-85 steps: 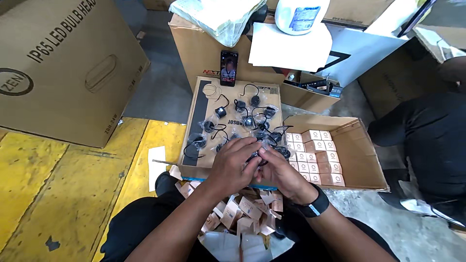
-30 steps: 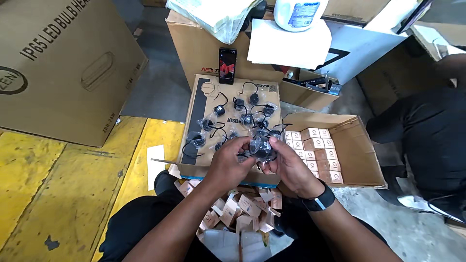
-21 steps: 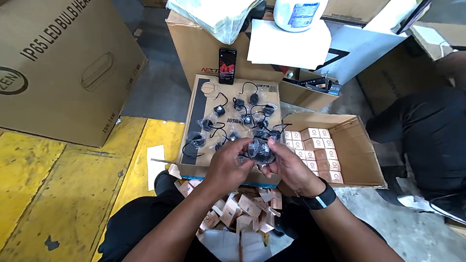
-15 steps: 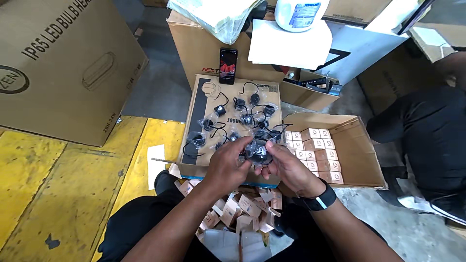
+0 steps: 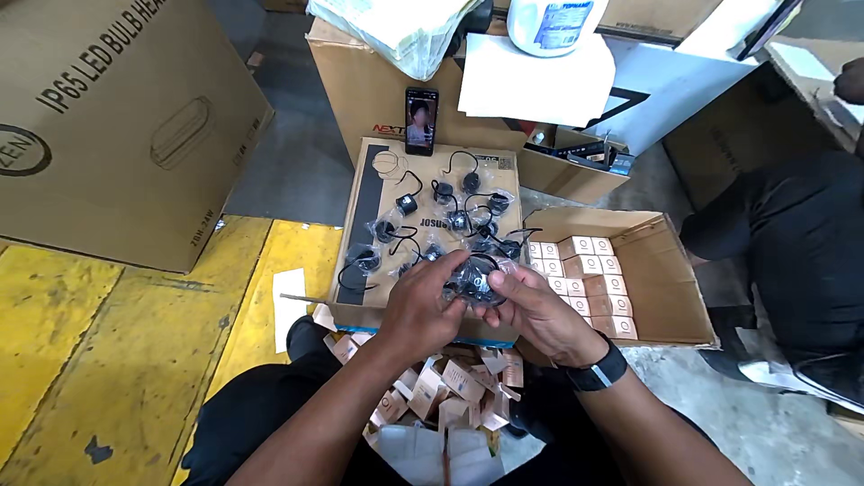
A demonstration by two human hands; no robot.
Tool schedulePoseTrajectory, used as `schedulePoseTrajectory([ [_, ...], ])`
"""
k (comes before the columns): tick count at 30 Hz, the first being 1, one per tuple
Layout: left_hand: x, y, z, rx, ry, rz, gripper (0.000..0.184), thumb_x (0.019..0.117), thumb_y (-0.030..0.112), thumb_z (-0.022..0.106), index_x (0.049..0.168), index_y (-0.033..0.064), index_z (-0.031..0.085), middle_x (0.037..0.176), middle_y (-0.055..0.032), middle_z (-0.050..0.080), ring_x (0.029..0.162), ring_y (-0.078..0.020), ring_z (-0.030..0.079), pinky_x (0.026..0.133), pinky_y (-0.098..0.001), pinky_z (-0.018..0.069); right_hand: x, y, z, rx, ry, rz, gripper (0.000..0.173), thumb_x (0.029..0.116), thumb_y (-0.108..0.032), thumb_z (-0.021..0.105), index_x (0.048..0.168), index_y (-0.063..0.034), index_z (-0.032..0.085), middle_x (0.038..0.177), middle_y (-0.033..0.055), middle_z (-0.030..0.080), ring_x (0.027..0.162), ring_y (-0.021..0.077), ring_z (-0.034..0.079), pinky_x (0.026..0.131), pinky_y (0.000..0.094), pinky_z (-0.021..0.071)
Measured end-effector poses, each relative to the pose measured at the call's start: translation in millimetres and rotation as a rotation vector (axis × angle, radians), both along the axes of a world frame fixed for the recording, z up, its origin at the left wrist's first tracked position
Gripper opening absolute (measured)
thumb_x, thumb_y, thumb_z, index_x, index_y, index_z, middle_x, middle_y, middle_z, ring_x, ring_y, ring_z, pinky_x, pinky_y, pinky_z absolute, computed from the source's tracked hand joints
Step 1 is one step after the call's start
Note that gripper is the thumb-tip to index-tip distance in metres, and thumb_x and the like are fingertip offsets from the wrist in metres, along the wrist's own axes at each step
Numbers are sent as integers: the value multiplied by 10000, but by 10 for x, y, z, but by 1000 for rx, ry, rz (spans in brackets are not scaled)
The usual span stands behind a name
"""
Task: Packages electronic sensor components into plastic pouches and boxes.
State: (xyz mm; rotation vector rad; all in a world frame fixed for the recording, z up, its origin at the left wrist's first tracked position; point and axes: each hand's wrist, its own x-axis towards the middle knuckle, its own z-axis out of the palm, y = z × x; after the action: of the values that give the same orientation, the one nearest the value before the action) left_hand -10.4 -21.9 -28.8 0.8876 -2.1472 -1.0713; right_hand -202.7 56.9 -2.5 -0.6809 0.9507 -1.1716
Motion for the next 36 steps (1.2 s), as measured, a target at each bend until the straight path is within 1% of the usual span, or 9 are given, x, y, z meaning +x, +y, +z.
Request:
schedulePoseTrajectory([
  [3, -3, 4, -1, -1, 8, 1, 583, 888, 187, 727, 1452, 186, 581, 1245, 22, 714, 1157, -123, 661, 1040, -425, 533, -13, 0, -23, -20, -20, 18, 393, 1023, -276, 616, 1346, -55, 580, 1044, 149, 699, 791, 155, 691, 693, 270, 594],
  [12, 6, 0, -6, -27, 10, -1, 573, 886, 207, 740, 1439, 169, 595, 1243, 19, 715, 1148, -124, 664, 1033, -431, 533, -15, 6, -37, -48, 0, 24, 428, 1008, -223, 648, 1391, -47, 572, 1072, 158, 694, 803, 161, 692, 706, 282, 602],
  [18, 13, -2, 16, -31, 5, 0, 570, 891, 221, 745, 1438, 172, 596, 1233, 21, 717, 1144, -122, 663, 1032, -435, 532, -4, 5, -31, -65, 37, 9, 439, 995, -222, 669, 1389, -48, 584, 1079, 160, 695, 800, 165, 692, 697, 286, 604],
  [24, 3, 3, 17, -48, 19, 0, 566, 898, 205, 731, 1445, 168, 592, 1249, 15, 712, 1153, -119, 661, 1026, -420, 539, -13, 13, -16, -98, 70, 12, 422, 1012, -234, 646, 1387, -49, 588, 1079, 155, 696, 807, 162, 690, 699, 282, 600],
  [27, -9, -11, 18, -70, 46, -21, 603, 918, 212, 728, 1491, 168, 545, 1283, -13, 699, 1167, -143, 665, 1026, -438, 549, -41, 14, 26, -121, 93, -2, 418, 1008, -264, 652, 1377, -76, 599, 1071, 157, 702, 804, 170, 698, 704, 292, 607],
  [30, -2, -96, 28, -75, 17, -47, 661, 917, 261, 756, 1516, 146, 500, 1301, -67, 679, 1114, -201, 684, 952, -477, 580, -85, -11, 155, -142, 170, -46, 416, 998, -337, 655, 1348, -114, 619, 1026, 123, 714, 779, 154, 698, 690, 293, 613],
  [32, 27, -138, -13, -86, -66, -79, 566, 950, 263, 728, 1462, 101, 552, 1263, -102, 683, 1091, -224, 687, 940, -472, 581, -112, 43, 270, -156, 213, -92, 410, 1008, -354, 632, 1356, -139, 603, 1030, 82, 710, 768, 130, 693, 665, 275, 615],
  [34, 67, -175, -99, -127, -166, -112, 323, 995, 251, 668, 1264, 73, 693, 1189, -90, 713, 1084, -219, 688, 959, -464, 569, -155, 138, 371, -217, 196, -123, 399, 1035, -355, 597, 1381, -159, 568, 1074, 82, 692, 779, 135, 687, 647, 264, 605],
  [36, 115, -184, -220, -168, -258, -131, 196, 1011, 248, 636, 1057, 95, 750, 1053, -59, 733, 1017, -210, 696, 912, -477, 571, -219, 247, 452, -294, 150, -144, 355, 1058, -352, 555, 1363, -170, 563, 1070, 94, 680, 765, 153, 687, 627, 269, 602],
])
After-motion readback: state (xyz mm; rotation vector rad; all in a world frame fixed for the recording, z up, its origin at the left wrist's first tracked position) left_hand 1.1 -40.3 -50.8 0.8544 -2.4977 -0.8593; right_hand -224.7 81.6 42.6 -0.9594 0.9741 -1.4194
